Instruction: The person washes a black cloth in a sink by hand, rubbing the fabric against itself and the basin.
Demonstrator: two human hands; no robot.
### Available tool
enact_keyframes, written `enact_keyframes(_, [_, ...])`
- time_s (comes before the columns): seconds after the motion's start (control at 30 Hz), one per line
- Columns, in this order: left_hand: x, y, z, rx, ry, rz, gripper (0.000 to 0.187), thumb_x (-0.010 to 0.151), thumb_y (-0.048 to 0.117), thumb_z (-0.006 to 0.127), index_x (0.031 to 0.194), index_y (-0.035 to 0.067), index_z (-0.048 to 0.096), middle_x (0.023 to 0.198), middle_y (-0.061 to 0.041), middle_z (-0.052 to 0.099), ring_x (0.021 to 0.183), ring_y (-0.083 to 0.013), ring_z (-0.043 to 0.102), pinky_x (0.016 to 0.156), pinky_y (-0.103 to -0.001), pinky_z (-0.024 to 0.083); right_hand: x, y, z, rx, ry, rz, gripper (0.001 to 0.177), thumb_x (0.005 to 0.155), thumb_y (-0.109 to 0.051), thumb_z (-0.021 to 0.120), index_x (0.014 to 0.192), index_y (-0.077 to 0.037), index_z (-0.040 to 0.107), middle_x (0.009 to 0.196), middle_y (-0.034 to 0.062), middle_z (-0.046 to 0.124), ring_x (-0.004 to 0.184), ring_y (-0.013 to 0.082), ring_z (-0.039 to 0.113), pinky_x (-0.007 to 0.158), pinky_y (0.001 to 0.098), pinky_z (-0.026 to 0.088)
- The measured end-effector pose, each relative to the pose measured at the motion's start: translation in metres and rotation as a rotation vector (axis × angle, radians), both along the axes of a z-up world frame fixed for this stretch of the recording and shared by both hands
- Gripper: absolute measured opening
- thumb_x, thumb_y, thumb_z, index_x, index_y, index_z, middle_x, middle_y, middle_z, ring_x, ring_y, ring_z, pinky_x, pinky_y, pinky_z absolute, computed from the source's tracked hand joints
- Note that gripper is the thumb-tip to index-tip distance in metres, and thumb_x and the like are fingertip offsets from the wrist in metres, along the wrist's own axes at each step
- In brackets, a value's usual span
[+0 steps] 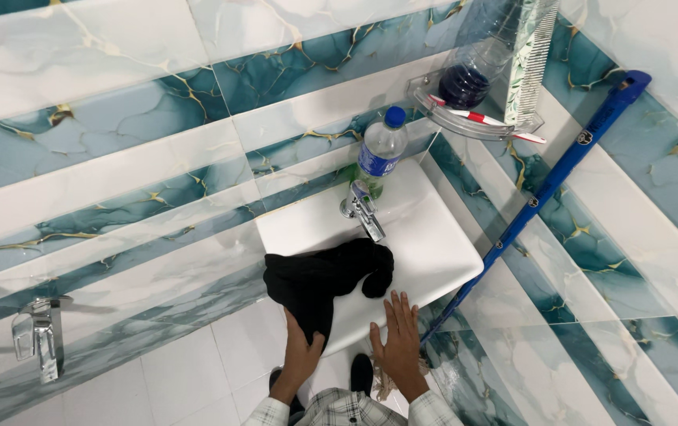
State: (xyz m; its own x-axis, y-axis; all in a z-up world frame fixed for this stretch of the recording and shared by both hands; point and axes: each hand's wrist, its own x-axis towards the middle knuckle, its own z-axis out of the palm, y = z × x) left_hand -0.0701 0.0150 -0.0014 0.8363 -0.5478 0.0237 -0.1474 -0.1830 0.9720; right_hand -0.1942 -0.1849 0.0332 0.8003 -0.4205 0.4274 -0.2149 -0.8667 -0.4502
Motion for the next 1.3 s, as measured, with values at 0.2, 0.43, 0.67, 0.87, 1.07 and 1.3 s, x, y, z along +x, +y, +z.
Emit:
enact_keyframes(0.2, [0.040, -0.012, 0.029, 0.132, -0.024, 0.027, 0.104, 0.077, 0.003, 0.067, 0.151, -0.016, -0.004, 0.157, -0.037, 0.021, 0.148, -0.0450, 0.027, 0.120, -0.043, 0.025, 0.002, -0.004, -0.001, -0.022, -0.014, 0.000, 0.053, 0.097, -0.027, 0.057, 0.137, 0.007, 0.055, 0.156, 0.0230, 0.044, 0.151, 0.0405, 0.033, 0.122, 0.0606, 0.020])
enact_keyframes(0.43, [0.108, -0.048, 0.064, 0.898, -0.690, 0.065, 0.086, 0.082, 0.027, 0.072, 0.135, -0.027, 0.031, 0.145, -0.052, 0.023, 0.143, -0.0618, 0.017, 0.120, -0.061, 0.015, 0.000, 0.001, 0.009, 0.009, -0.020, 0.007, 0.054, 0.098, -0.029, 0.057, 0.137, 0.008, 0.054, 0.156, 0.0241, 0.043, 0.151, 0.0399, 0.032, 0.122, 0.0590, 0.020])
enact_keyframes(0.67, [0.143, -0.120, 0.042, 0.904, -1.284, -0.163, 0.053, 0.093, 0.016, 0.052, 0.139, -0.011, 0.050, 0.153, -0.037, 0.037, 0.151, -0.0461, 0.026, 0.125, -0.052, 0.017, -0.002, 0.003, 0.017, 0.013, -0.028, 0.008, 0.055, 0.100, -0.030, 0.057, 0.139, 0.009, 0.053, 0.155, 0.0249, 0.044, 0.150, 0.0402, 0.033, 0.123, 0.0576, 0.020])
enact_keyframes(0.87, [0.148, -0.136, 0.033, 0.793, -1.262, -0.189, 0.052, 0.093, 0.016, 0.055, 0.143, 0.001, 0.050, 0.161, -0.026, 0.035, 0.153, -0.0372, 0.029, 0.125, -0.046, 0.020, -0.003, 0.001, 0.020, 0.046, 0.065, 0.008, 0.057, 0.099, -0.031, 0.058, 0.139, 0.009, 0.051, 0.155, 0.0243, 0.043, 0.150, 0.0398, 0.032, 0.121, 0.0570, 0.019])
enact_keyframes(1.07, [0.122, -0.040, 0.054, 0.579, -0.924, 0.084, 0.074, 0.085, 0.010, 0.061, 0.153, -0.003, 0.035, 0.161, -0.023, 0.033, 0.151, -0.0390, 0.030, 0.122, -0.050, 0.026, 0.000, 0.002, 0.019, 0.053, 0.015, 0.021, 0.058, 0.099, -0.031, 0.059, 0.140, 0.009, 0.050, 0.152, 0.0244, 0.047, 0.145, 0.0391, 0.040, 0.122, 0.0573, 0.022])
enact_keyframes(1.3, [0.097, -0.051, 0.041, 0.603, -0.964, 0.142, 0.071, 0.086, 0.012, 0.056, 0.147, -0.016, 0.032, 0.158, -0.034, 0.029, 0.150, -0.0450, 0.025, 0.121, -0.054, 0.019, 0.000, 0.002, 0.009, 0.014, -0.027, -0.007, 0.056, 0.097, -0.028, 0.061, 0.138, 0.010, 0.052, 0.147, 0.0259, 0.050, 0.142, 0.0411, 0.043, 0.120, 0.0595, 0.022])
